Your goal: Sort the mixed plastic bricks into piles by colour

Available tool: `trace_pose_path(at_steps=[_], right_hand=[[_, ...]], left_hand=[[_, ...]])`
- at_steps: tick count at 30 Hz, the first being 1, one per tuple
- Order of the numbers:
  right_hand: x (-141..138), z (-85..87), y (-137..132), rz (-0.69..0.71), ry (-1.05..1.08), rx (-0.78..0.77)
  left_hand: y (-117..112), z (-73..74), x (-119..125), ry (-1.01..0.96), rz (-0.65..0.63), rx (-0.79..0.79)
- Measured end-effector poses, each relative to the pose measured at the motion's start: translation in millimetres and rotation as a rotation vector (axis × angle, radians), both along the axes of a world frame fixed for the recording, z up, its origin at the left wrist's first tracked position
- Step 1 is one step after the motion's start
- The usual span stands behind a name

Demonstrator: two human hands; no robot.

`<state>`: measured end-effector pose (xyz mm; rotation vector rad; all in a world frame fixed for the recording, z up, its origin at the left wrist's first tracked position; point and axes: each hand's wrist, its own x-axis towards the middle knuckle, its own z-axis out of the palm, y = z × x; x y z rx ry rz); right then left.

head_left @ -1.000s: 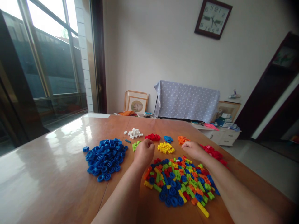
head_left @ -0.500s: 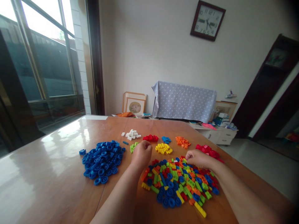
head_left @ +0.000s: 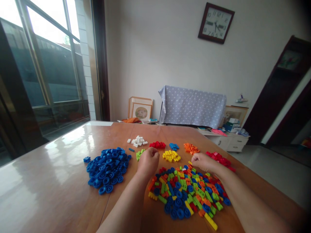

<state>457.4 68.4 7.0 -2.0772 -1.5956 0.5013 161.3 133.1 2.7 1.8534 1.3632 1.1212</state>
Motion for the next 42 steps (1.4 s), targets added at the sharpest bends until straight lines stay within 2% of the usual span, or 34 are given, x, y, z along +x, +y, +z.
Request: trace_pose_path(at_steps=[8,14,20,24,30,37,42], right_hand=[[-32.4,-6.3,40.6,-0.007,0.011,0.072],[-49.0,-3.3,68.0,-0.012,-0.045,0.137],[-56.2,5.2,74.7,0.000,-0.042,0.179],[-45.3,14.8,54.1,-0.017,-0.024,0.216],[-4.0,19.5,-6.1,-0.072,0.113,0.332],[36.1,-1.1,-72.5,-0.322,0.422,0.431],[43.2,-20.5,-80.6,-0.394,0.589,0.501]], left_hand=[[-0.2,0.7,-0.5,-0.002,-0.003,-0.013],[-2.4,3.5,0.0,0.004,0.013,-0.014],[-2.1,2.8,-1.2,-0.002,0.019,-0.025],[-2.3,3.1,-0.9,-0.016,0.006,-0.023],[-1.6,3.9,0.4,-0.009,-0.016,-0.019],[0.6,1.5,2.7,0.024,-0.036,-0.012],[-0.7,2.5,4.4,0.079,-0.029,0.008]])
